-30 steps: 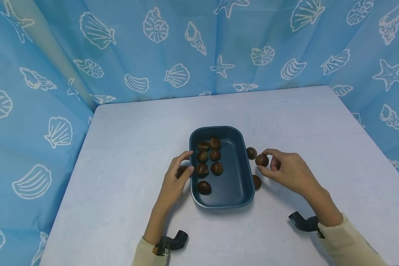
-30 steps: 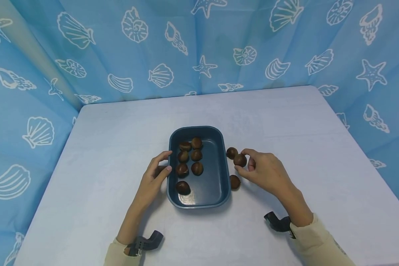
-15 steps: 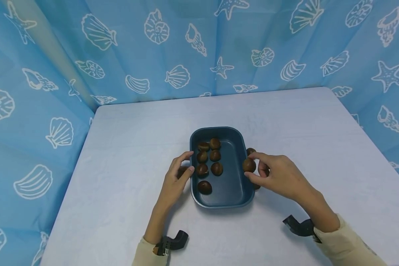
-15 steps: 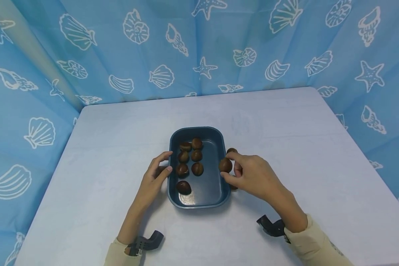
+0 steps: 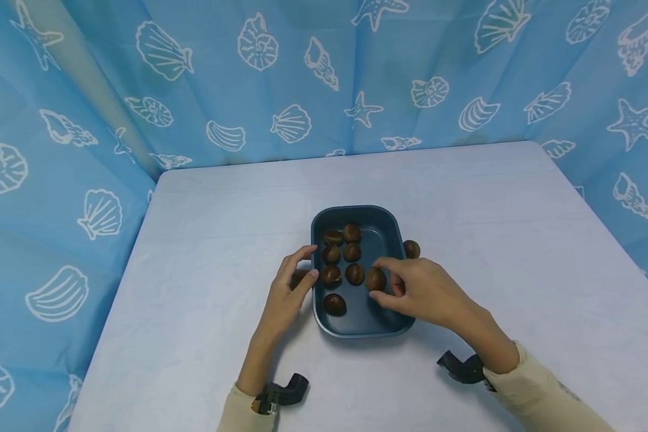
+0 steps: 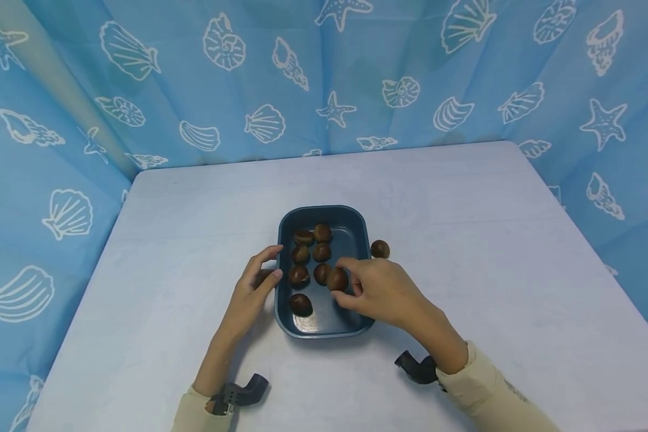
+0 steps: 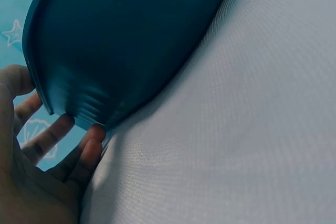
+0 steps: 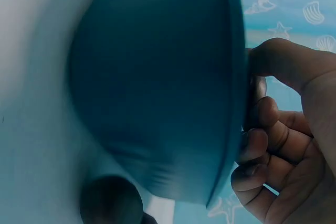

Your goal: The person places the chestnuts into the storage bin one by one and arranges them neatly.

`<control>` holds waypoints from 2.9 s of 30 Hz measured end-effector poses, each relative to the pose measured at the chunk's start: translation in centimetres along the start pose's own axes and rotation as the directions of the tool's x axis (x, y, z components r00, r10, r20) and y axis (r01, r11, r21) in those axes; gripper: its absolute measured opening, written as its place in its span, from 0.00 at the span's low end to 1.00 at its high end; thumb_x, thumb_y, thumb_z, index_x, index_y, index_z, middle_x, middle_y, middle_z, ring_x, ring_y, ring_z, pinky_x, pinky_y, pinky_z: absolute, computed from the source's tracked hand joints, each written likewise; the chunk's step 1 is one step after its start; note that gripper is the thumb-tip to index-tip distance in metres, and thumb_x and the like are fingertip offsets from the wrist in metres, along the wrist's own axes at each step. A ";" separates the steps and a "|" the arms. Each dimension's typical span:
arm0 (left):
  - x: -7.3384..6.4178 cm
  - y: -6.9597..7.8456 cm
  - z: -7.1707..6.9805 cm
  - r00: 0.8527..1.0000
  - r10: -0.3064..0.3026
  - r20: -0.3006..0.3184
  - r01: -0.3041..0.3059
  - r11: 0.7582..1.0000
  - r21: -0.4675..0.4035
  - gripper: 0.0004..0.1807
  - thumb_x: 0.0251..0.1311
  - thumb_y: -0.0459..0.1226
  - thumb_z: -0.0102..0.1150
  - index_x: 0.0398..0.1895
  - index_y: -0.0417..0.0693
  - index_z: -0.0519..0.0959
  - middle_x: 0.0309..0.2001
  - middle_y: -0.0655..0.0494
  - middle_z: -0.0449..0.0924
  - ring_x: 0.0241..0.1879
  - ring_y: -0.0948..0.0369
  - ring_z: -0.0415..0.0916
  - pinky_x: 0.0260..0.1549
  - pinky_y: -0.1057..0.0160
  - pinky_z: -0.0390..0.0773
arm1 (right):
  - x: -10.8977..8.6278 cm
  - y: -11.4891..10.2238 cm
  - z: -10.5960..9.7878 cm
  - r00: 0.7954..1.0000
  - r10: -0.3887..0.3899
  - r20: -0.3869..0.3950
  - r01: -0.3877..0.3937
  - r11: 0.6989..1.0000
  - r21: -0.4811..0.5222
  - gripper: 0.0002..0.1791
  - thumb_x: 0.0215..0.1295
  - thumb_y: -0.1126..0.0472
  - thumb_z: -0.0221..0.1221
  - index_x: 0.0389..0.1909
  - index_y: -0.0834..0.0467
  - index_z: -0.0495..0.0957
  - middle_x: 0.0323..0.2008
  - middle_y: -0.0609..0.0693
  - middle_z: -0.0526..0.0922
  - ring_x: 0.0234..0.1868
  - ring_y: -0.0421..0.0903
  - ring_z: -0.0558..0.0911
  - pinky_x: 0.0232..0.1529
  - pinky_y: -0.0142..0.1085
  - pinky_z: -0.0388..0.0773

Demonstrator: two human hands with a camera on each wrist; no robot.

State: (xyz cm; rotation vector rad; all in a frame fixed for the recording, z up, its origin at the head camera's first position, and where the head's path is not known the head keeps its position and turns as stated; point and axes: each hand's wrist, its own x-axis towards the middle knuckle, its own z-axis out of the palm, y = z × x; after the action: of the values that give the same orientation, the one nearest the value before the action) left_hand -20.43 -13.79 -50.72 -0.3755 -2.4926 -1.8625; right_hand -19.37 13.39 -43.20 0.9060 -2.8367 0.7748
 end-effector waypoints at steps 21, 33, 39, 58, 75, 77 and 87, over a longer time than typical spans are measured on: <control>-0.1 0.0 0.1 1.000 -0.021 0.004 0.021 1.000 0.009 0.23 0.74 0.48 0.52 0.70 0.75 0.67 0.63 0.62 0.68 0.56 0.59 0.74 0.58 0.53 0.72 | 1.4 -0.7 3.3 0.990 -0.023 0.137 0.035 0.995 -0.092 0.19 0.58 0.50 0.71 0.44 0.56 0.81 0.14 0.37 0.65 0.16 0.33 0.65 0.17 0.27 0.63; -0.1 0.1 0.2 1.000 -0.017 0.011 0.017 1.000 0.000 0.23 0.74 0.48 0.51 0.71 0.71 0.68 0.63 0.61 0.68 0.56 0.59 0.74 0.58 0.53 0.72 | 1.5 -0.9 4.1 0.987 -0.030 0.159 0.060 0.981 -0.187 0.18 0.57 0.49 0.72 0.38 0.57 0.81 0.15 0.38 0.68 0.17 0.34 0.67 0.19 0.28 0.65; -0.1 0.1 0.2 1.000 -0.021 0.002 0.021 1.000 0.009 0.23 0.74 0.48 0.51 0.70 0.74 0.67 0.63 0.61 0.68 0.56 0.59 0.74 0.58 0.52 0.72 | 1.7 -1.0 4.2 0.980 -0.030 0.198 0.076 0.970 -0.229 0.19 0.57 0.48 0.72 0.41 0.57 0.81 0.16 0.38 0.69 0.16 0.35 0.66 0.19 0.29 0.64; -0.1 0.2 0.3 1.000 -0.023 -0.001 0.023 1.000 -0.005 0.24 0.74 0.49 0.51 0.71 0.70 0.67 0.64 0.58 0.68 0.55 0.56 0.76 0.58 0.51 0.74 | -1.5 0.7 -1.5 0.994 0.002 -0.110 0.001 1.000 0.027 0.16 0.63 0.57 0.68 0.50 0.58 0.83 0.18 0.33 0.68 0.20 0.33 0.66 0.21 0.31 0.67; -0.1 0.3 0.2 1.000 -0.011 0.004 0.011 1.000 -0.003 0.24 0.74 0.48 0.51 0.72 0.65 0.68 0.64 0.58 0.68 0.53 0.58 0.75 0.56 0.52 0.75 | -6.2 5.3 -0.3 0.975 0.214 0.051 -0.215 0.977 0.010 0.20 0.57 0.59 0.71 0.50 0.60 0.81 0.18 0.33 0.69 0.18 0.32 0.67 0.20 0.30 0.66; -0.1 0.3 0.2 1.000 -0.015 0.004 0.015 1.000 -0.006 0.24 0.74 0.49 0.51 0.72 0.66 0.68 0.64 0.57 0.68 0.52 0.58 0.76 0.56 0.52 0.75 | -6.2 5.4 0.0 0.976 0.213 0.050 -0.213 0.977 -0.004 0.22 0.55 0.58 0.72 0.50 0.60 0.81 0.18 0.33 0.69 0.18 0.31 0.66 0.20 0.30 0.66; -0.1 0.2 0.3 1.000 -0.022 0.006 0.022 1.000 0.002 0.24 0.74 0.49 0.51 0.72 0.67 0.67 0.63 0.60 0.68 0.53 0.57 0.76 0.56 0.53 0.74 | -6.3 5.5 0.9 0.967 0.250 0.059 -0.247 0.968 -0.050 0.21 0.54 0.56 0.73 0.48 0.57 0.82 0.18 0.35 0.68 0.20 0.33 0.67 0.22 0.31 0.66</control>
State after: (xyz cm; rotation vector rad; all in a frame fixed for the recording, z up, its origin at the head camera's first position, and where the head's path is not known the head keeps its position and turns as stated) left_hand -20.24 -13.45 -50.66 -0.3551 -2.5122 -1.8700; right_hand -17.16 20.15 -47.74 0.5859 -3.0503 0.7162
